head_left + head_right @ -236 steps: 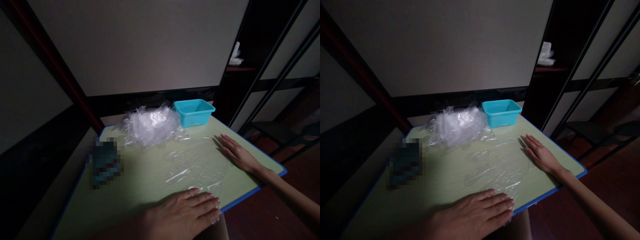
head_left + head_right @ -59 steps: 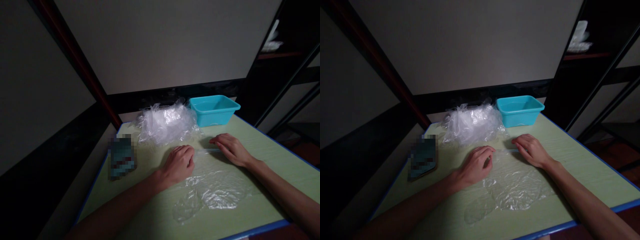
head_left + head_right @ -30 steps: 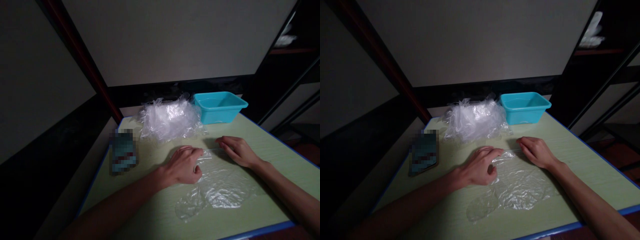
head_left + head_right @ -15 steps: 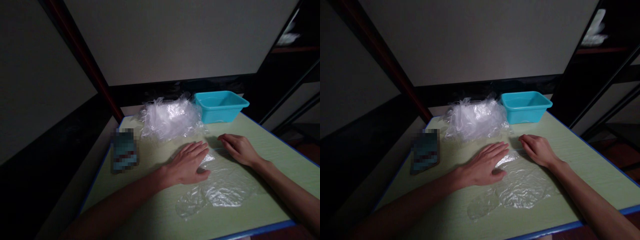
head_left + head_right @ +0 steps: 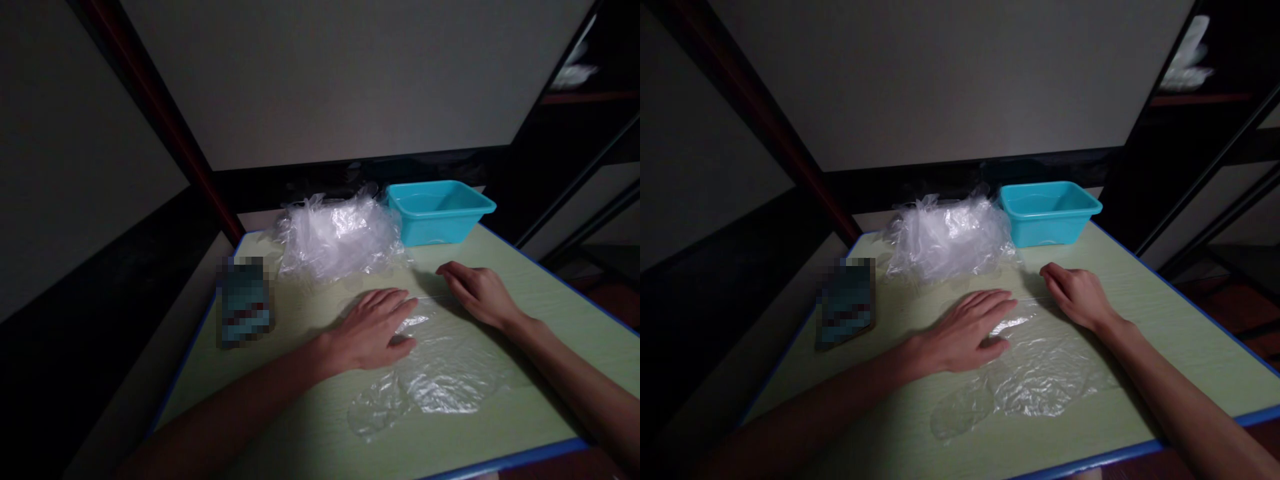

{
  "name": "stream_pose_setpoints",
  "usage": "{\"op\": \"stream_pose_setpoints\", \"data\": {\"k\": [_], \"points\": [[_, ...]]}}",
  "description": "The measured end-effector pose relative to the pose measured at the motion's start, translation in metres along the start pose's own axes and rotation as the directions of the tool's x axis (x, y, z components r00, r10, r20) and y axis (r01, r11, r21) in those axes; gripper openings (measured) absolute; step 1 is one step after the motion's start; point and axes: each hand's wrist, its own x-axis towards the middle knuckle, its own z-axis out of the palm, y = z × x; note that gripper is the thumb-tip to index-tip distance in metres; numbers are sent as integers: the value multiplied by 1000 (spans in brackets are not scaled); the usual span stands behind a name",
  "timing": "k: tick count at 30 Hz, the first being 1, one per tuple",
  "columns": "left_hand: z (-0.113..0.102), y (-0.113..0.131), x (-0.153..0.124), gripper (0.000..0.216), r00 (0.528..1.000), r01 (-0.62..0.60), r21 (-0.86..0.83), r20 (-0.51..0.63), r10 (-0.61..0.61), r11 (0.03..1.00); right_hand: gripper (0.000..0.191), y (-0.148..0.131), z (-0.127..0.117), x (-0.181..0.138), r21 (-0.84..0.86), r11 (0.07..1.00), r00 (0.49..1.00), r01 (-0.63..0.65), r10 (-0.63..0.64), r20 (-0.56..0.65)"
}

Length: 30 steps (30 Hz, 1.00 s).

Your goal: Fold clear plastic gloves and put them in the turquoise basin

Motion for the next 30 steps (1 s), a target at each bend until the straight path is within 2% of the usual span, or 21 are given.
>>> {"op": "stream_pose_setpoints", "data": {"k": [8,15,21,26,30], "points": [[-1,-1,1,43,990,91,-89,-100,-100,992,40,5,-5,3,15,983,983,-184,184,-12],[7,-6,1,34,951,193,-132,-218,-218,972,41,9,-8,5,99,954,959,-284,283,20],[5,-6,2,19,948,156,-105,-263,-178,982,35,14,-10,6,176,923,939,-343,336,68],[5,-6,3,14,950,111,-29,-290,-115,993,31,15,-12,5,186,908,925,-376,379,23],[5,-9,3,11,944,135,6,-305,-127,991,32,18,-12,4,234,903,929,-361,370,4]]}}
